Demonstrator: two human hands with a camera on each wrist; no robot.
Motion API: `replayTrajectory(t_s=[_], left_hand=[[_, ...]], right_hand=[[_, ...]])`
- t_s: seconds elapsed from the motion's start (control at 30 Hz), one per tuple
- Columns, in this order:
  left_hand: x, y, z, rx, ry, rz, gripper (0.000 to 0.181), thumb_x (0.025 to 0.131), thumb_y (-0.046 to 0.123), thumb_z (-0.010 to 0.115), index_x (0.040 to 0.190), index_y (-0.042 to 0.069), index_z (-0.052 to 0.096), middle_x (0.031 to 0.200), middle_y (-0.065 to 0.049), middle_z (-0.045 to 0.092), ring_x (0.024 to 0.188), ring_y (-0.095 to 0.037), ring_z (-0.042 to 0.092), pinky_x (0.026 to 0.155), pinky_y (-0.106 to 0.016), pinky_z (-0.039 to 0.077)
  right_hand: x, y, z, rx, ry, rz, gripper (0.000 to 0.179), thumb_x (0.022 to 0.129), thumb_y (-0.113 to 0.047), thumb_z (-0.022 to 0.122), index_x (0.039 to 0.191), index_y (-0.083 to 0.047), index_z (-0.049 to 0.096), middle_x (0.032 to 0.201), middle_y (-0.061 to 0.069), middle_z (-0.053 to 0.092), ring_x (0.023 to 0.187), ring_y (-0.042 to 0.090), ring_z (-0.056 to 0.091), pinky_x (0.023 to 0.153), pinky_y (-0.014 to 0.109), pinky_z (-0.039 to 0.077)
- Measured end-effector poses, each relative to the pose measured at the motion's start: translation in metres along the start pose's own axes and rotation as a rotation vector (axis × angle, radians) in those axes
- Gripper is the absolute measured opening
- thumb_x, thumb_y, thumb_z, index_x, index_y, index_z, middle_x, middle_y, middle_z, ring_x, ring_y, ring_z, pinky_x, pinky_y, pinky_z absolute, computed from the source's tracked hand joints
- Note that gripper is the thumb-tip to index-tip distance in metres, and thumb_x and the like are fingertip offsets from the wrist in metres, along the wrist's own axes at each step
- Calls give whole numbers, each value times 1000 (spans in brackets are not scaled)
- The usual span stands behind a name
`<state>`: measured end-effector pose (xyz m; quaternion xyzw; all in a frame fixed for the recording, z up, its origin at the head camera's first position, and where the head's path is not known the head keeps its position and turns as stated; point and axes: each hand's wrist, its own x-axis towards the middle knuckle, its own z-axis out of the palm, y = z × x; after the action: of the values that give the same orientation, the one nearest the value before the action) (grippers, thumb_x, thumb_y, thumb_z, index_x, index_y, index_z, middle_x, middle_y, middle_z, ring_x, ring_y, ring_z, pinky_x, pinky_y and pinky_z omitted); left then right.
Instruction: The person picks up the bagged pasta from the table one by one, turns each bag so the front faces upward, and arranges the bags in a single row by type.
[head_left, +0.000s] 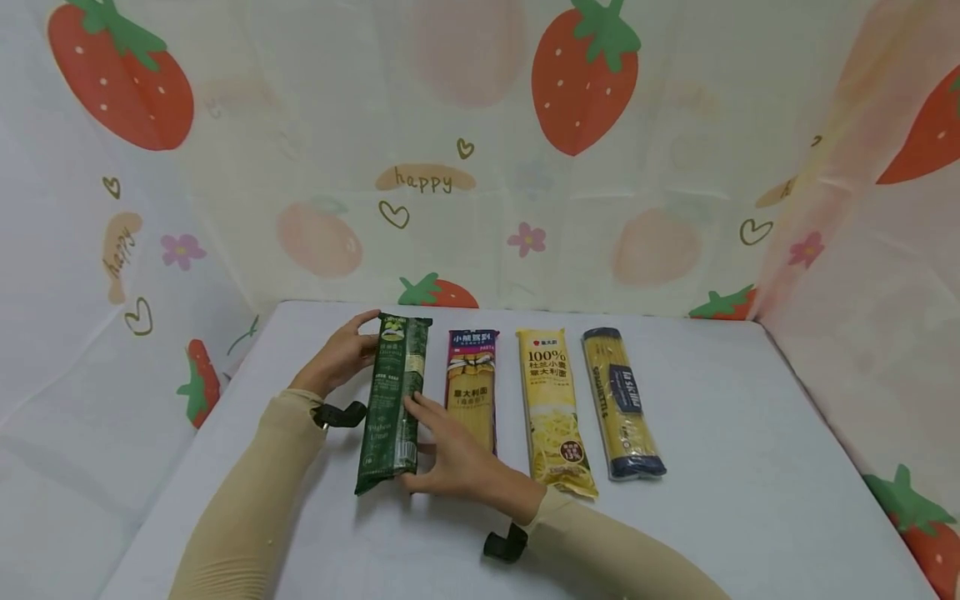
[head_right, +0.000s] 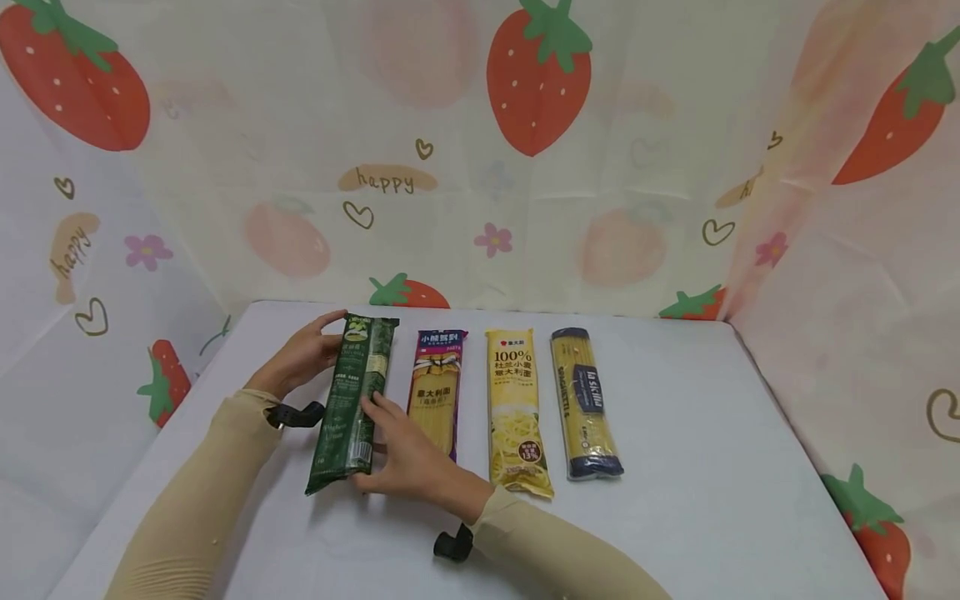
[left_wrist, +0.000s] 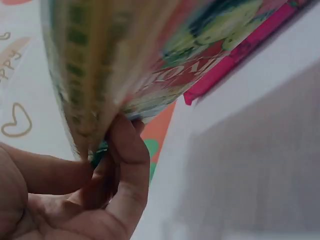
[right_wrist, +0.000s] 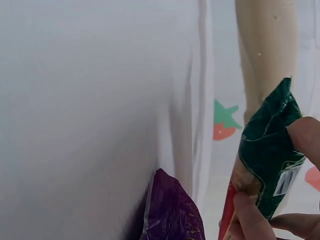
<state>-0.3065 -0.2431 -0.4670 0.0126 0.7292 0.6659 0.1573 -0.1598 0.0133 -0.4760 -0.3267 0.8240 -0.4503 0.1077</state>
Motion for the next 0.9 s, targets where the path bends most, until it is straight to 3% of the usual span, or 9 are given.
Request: replayTrajectory(t_s=[0.1,0.17,0.27,0.37,0.47,0.57,0.7,0.9], left_hand=[[2,-5,-2,-17,-76,4,63,118,11,37,173,6,6,159,-27,48,130,-22,64,107,-30,54],[3,-8,-3,-29,-138,20,62,119,12,37,172,1,6,169,-28,34,150,-30,48,116,-33,48],[4,-12,-2,-64,-202,45,62,119,13,37,171,-1,7,174,-27,23,160,-36,29,121,-35,42],[4,-15,0,-110,-206,31,64,119,16,40,173,4,7,168,-24,31,152,-32,41,112,-31,50],[2,-17,3,-178,-194,-3,66,119,21,43,173,16,6,154,-19,45,131,-23,59,97,-30,56],[0,-19,6,-296,-214,-14,67,117,28,46,170,28,6,146,-18,53,121,-21,68,96,-36,60],[-1,-19,6,-399,-236,13,68,116,32,47,168,35,4,140,-16,64,119,-25,73,95,-41,62],[0,-18,3,-323,-153,20,69,116,33,47,172,33,6,126,-8,57,98,-14,71,77,-28,62]], right_hand=[[-1,1,-1,75,14,-20,104,87,-15,89,171,-9,26,177,13,22,160,31,32,110,33,53],[-1,3,-1,148,18,-32,104,88,-12,88,171,-10,26,178,12,20,159,29,32,104,29,55],[-1,3,0,265,19,-54,103,89,-8,87,172,-13,26,178,8,18,158,27,35,102,27,56],[-1,3,1,358,19,-77,103,89,-5,86,172,-14,25,178,4,20,156,27,38,102,28,56],[-2,2,1,438,25,-91,103,89,-1,84,172,-16,26,176,3,23,155,30,40,104,30,55],[-2,1,1,500,26,-95,102,89,2,82,172,-18,26,175,2,25,156,31,39,106,31,54],[-1,-1,1,533,25,-100,101,90,1,82,172,-21,26,176,0,25,156,29,39,108,32,53],[-4,-5,1,509,44,-84,103,90,-1,84,172,-20,24,176,-1,26,151,29,47,107,31,54]])
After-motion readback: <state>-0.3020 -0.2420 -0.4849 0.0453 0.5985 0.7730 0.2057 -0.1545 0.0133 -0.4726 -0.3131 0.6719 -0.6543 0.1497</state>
